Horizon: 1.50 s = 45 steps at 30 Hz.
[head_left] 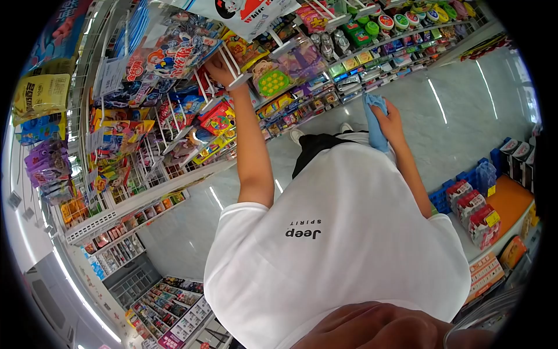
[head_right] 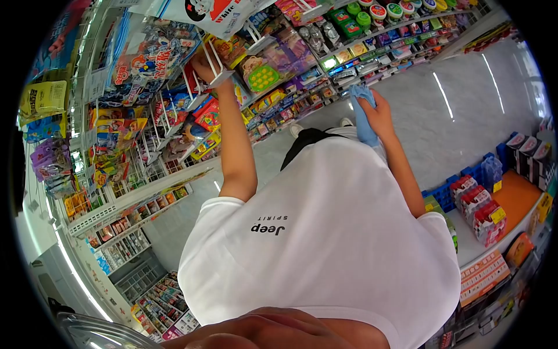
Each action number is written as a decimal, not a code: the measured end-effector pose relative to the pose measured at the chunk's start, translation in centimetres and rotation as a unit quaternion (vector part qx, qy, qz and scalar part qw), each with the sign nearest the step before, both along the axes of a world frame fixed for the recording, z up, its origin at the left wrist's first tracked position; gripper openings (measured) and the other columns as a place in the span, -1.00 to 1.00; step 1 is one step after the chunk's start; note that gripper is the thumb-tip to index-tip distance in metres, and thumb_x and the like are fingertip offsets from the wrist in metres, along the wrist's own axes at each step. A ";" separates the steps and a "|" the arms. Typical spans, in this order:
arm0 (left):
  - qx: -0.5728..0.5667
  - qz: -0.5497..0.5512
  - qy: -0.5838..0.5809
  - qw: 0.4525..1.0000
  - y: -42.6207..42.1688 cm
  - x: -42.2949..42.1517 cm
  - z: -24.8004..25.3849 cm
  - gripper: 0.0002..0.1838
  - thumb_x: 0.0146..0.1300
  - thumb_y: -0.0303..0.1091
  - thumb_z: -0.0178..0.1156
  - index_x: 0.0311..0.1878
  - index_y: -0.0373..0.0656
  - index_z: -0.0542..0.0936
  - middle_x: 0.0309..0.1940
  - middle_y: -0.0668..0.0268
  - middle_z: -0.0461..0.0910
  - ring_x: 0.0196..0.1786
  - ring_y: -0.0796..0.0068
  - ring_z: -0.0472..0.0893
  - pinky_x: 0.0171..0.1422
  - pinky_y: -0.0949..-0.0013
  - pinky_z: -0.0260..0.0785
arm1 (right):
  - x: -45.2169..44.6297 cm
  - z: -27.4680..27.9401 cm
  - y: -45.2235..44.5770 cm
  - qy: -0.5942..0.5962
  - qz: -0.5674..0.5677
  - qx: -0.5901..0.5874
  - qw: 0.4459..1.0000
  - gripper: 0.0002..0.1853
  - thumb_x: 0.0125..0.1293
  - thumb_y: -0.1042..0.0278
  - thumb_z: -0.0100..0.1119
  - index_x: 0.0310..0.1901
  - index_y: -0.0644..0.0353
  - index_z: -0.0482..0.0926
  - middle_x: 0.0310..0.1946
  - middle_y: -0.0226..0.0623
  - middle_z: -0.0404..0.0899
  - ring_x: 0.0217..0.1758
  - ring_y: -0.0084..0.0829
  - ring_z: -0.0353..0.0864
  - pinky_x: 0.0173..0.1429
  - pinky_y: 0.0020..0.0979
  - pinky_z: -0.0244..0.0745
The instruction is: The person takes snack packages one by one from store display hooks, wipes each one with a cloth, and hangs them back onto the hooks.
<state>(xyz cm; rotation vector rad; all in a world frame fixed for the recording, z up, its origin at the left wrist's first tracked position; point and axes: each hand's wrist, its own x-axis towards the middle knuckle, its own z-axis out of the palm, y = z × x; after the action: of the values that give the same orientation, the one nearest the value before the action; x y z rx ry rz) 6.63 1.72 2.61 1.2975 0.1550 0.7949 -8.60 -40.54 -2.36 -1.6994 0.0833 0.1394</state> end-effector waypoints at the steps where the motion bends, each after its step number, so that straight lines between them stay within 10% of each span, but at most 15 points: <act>1: -0.046 -0.027 -0.015 0.998 -0.3 -0.8 -0.7 -0.65 0.54 -0.12 -0.08 0.15 -0.19 0.42 -0.30 0.13 0.65 -0.48 0.31 0.66 -0.44 0.31 0.55 | 0.1 -0.4 -0.1 -0.002 0.007 -0.008 1.000 -0.77 0.34 0.34 0.21 -0.06 0.27 0.63 -0.29 -0.36 0.67 -0.24 -0.60 0.55 -0.11 -0.48 0.46; 4: -0.203 -0.148 -0.071 0.965 -1.9 -3.0 -2.3 -0.72 0.45 -0.33 0.10 0.13 -0.26 0.45 -0.18 0.16 0.61 -0.31 0.40 0.66 -0.31 0.34 0.57 | 0.5 -0.3 0.3 -0.018 0.009 -0.010 1.000 -0.76 0.34 0.34 0.21 -0.04 0.27 0.63 -0.27 -0.34 0.69 -0.23 -0.58 0.57 -0.10 -0.47 0.47; 7: 0.039 -0.077 0.148 0.985 -5.0 -3.2 -2.2 -0.70 0.43 -0.36 0.13 0.14 -0.28 0.44 -0.10 0.22 0.57 -0.18 0.48 0.64 -0.12 0.40 0.53 | 1.0 0.7 0.8 -0.008 0.021 -0.013 1.000 -0.75 0.34 0.33 0.22 -0.02 0.25 0.64 -0.28 -0.34 0.69 -0.23 -0.59 0.57 -0.10 -0.48 0.47; 10: 0.106 -0.073 0.108 0.986 -5.8 -1.9 -2.8 -0.68 0.41 -0.37 0.16 0.15 -0.29 0.43 -0.04 0.24 0.55 -0.07 0.54 0.58 0.00 0.49 0.43 | 1.3 0.8 0.9 0.000 0.039 -0.021 0.999 -0.75 0.34 0.32 0.22 -0.02 0.24 0.65 -0.29 -0.35 0.69 -0.23 -0.61 0.56 -0.11 -0.49 0.47; 19: 0.223 -0.039 0.092 0.970 -8.0 0.8 -0.5 -0.55 0.30 -0.39 0.34 0.15 -0.29 0.39 -0.11 0.25 0.52 -0.05 0.51 0.53 0.01 0.34 0.42 | 1.5 0.1 0.3 -0.010 0.008 -0.003 1.000 -0.78 0.35 0.36 0.22 -0.04 0.23 0.65 -0.28 -0.39 0.68 -0.23 -0.62 0.54 -0.10 -0.50 0.46; 21: 0.080 -0.075 0.079 0.991 -9.0 0.7 0.7 -0.52 0.27 -0.39 0.37 0.16 -0.29 0.39 -0.13 0.25 0.52 -0.10 0.49 0.52 0.00 0.32 0.41 | 1.2 0.2 0.1 -0.010 -0.003 0.000 1.000 -0.79 0.35 0.36 0.22 -0.04 0.24 0.65 -0.28 -0.39 0.68 -0.23 -0.61 0.54 -0.10 -0.50 0.46; 25: 0.180 0.002 0.068 0.981 -8.9 2.0 -1.4 -0.78 0.35 -0.47 0.19 0.01 -0.20 0.42 -0.18 0.35 0.49 -0.10 0.50 0.48 0.07 0.42 0.32 | 1.1 0.3 -0.4 -0.010 -0.018 0.008 1.000 -0.78 0.34 0.35 0.22 -0.04 0.25 0.64 -0.27 -0.38 0.68 -0.22 -0.60 0.55 -0.08 -0.50 0.46; 34: 0.273 -0.007 0.123 0.954 -6.9 2.4 -4.2 -0.70 0.30 -0.26 0.32 -0.25 -0.25 0.42 -0.41 0.36 0.37 -0.29 0.51 0.28 -0.18 0.38 0.19 | 0.7 -0.6 -0.5 -0.010 -0.019 0.022 1.000 -0.76 0.34 0.34 0.24 -0.03 0.25 0.65 -0.24 -0.36 0.70 -0.21 -0.60 0.57 -0.06 -0.50 0.47; 40: 0.079 -0.056 0.175 0.980 -9.7 -1.9 -0.3 -0.76 0.38 -0.35 0.20 -0.35 -0.21 0.39 -0.45 0.43 0.26 -0.35 0.59 0.20 -0.25 0.41 0.12 | 0.2 -0.6 0.0 0.006 0.004 0.014 1.000 -0.76 0.34 0.34 0.24 -0.02 0.24 0.65 -0.27 -0.39 0.69 -0.22 -0.62 0.55 -0.09 -0.50 0.47; 45: 0.081 -0.148 0.205 0.964 -9.8 -5.1 0.3 -0.72 0.49 -0.21 0.13 0.09 -0.20 0.53 -0.39 0.44 0.48 -0.49 0.61 0.38 -0.42 0.47 0.14 | 0.2 -0.9 0.6 -0.008 0.025 0.007 1.000 -0.77 0.35 0.34 0.23 -0.03 0.23 0.64 -0.29 -0.39 0.67 -0.22 -0.63 0.55 -0.09 -0.50 0.47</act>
<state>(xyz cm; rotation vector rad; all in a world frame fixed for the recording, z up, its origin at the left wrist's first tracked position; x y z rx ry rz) 1.58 -8.06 2.87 1.5874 0.2228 0.2812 -8.37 -39.96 -3.24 -1.6897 0.0276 0.1644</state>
